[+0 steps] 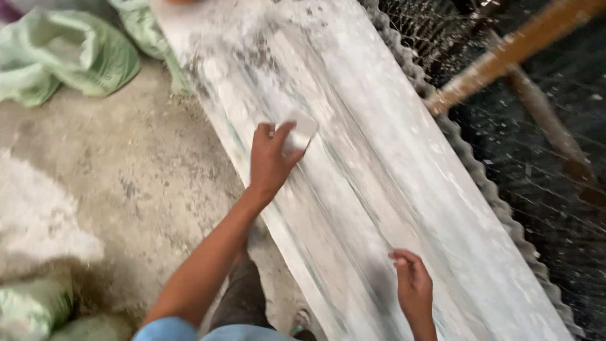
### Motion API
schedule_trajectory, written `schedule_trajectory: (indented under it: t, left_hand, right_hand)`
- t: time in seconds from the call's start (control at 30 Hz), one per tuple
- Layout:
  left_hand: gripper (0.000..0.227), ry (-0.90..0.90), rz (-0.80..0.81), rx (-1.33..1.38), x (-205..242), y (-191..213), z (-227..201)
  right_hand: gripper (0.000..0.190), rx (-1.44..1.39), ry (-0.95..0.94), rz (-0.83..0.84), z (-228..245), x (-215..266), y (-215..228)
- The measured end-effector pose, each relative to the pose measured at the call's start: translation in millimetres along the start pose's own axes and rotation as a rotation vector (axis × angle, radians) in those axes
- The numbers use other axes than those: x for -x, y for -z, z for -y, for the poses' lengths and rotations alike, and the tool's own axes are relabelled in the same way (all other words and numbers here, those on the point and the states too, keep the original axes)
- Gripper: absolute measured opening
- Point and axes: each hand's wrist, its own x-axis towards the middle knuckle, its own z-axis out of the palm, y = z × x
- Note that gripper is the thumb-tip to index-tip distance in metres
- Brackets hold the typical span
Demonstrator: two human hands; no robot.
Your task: The person scoops a white paste from a bucket using a small trowel and applies it to a long, corrugated surface. They then use their hands to spread and smooth the paste along the length of the surface.
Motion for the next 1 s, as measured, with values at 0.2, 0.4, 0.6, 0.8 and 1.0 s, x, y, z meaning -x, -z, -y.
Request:
schedule_trajectory:
  t: [0.2, 0.4, 0.6, 0.8, 1.0]
  left_hand:
    - [0.058, -0.027, 0.618, 0.296, -127, -47, 33]
    - [0.059, 0.29, -0.054, 0.073, -280, -36, 194]
    - [0.048, 0.867, 0.02, 0.217, -327, -20, 282]
    - [0.05, 0.735, -0.032, 0.199, -342, -11, 316]
    - [0.069, 0.719, -0.155, 0.418, -299, 8, 253]
  right_hand:
    - [0.039, 0.293, -0.119, 0.105, 111, -155, -136]
    - [0.052, 0.65, 0.565, 0.287, 142, -300, -237]
    - [0.059, 0.835, 1.017, 0.289, 185, -409, -371]
    - [0.07, 0.942, 0.879, 0.413, 199, -462, -405]
    - [0.072, 0.898, 0.747, 0.55, 212, -484, -400]
